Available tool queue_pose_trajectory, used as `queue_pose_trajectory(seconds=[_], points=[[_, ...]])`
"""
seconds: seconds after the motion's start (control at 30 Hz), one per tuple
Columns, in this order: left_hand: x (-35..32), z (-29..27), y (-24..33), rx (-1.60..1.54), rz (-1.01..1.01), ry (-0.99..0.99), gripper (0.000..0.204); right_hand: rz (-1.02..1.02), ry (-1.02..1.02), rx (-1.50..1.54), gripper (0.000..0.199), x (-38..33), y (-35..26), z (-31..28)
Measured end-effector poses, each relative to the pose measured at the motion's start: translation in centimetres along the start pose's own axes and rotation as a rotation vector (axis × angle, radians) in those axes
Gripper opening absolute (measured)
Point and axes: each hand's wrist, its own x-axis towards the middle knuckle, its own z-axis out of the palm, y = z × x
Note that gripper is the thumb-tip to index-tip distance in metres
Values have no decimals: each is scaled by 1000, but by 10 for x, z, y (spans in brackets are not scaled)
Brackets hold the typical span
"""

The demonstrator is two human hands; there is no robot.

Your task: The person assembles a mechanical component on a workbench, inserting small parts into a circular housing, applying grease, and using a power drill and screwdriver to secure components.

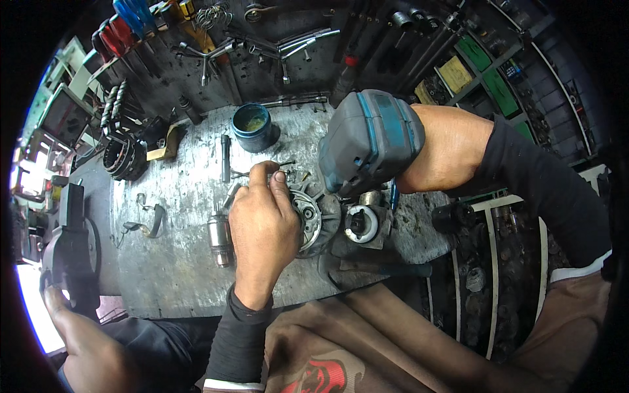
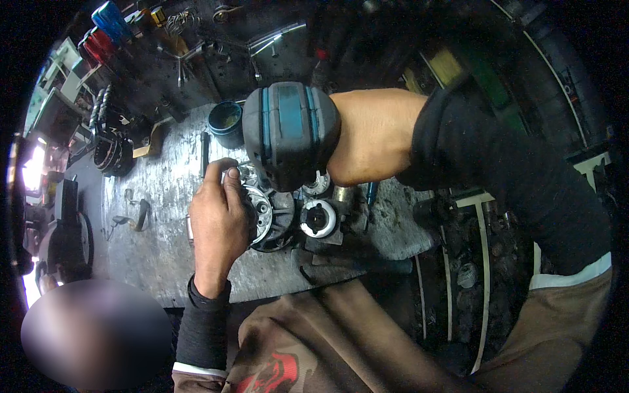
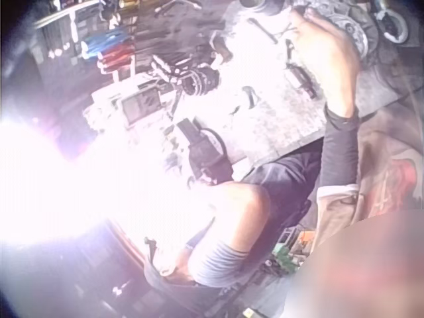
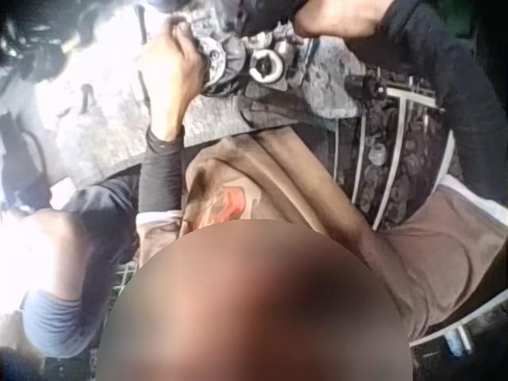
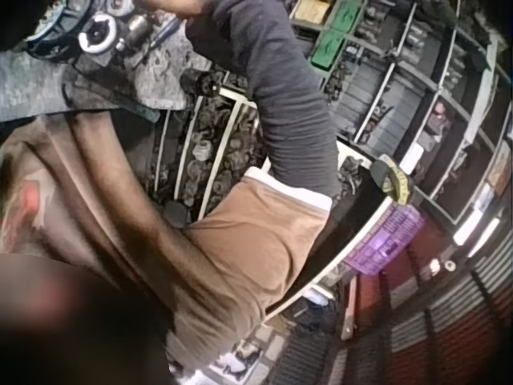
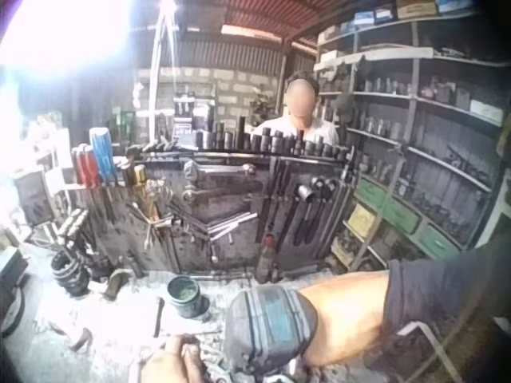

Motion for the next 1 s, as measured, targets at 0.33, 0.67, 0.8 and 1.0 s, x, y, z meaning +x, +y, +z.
queue_pose_trajectory(seconds=[0.33, 0.67, 0.8, 1.0], points=[[-1, 2, 0, -31, -48, -21, 23, -77, -25, -109, 46, 11, 28, 11], [3, 2, 0, 34, -2, -14, 22, 355, -64, -67, 27, -11, 10, -8], [1, 2, 0, 30, -26, -16, 22, 354, -75, -63, 25, -10, 17, -4], [-1, 4, 0, 8, -28, -13, 23, 316, -55, -57, 26, -13, 18, -3]])
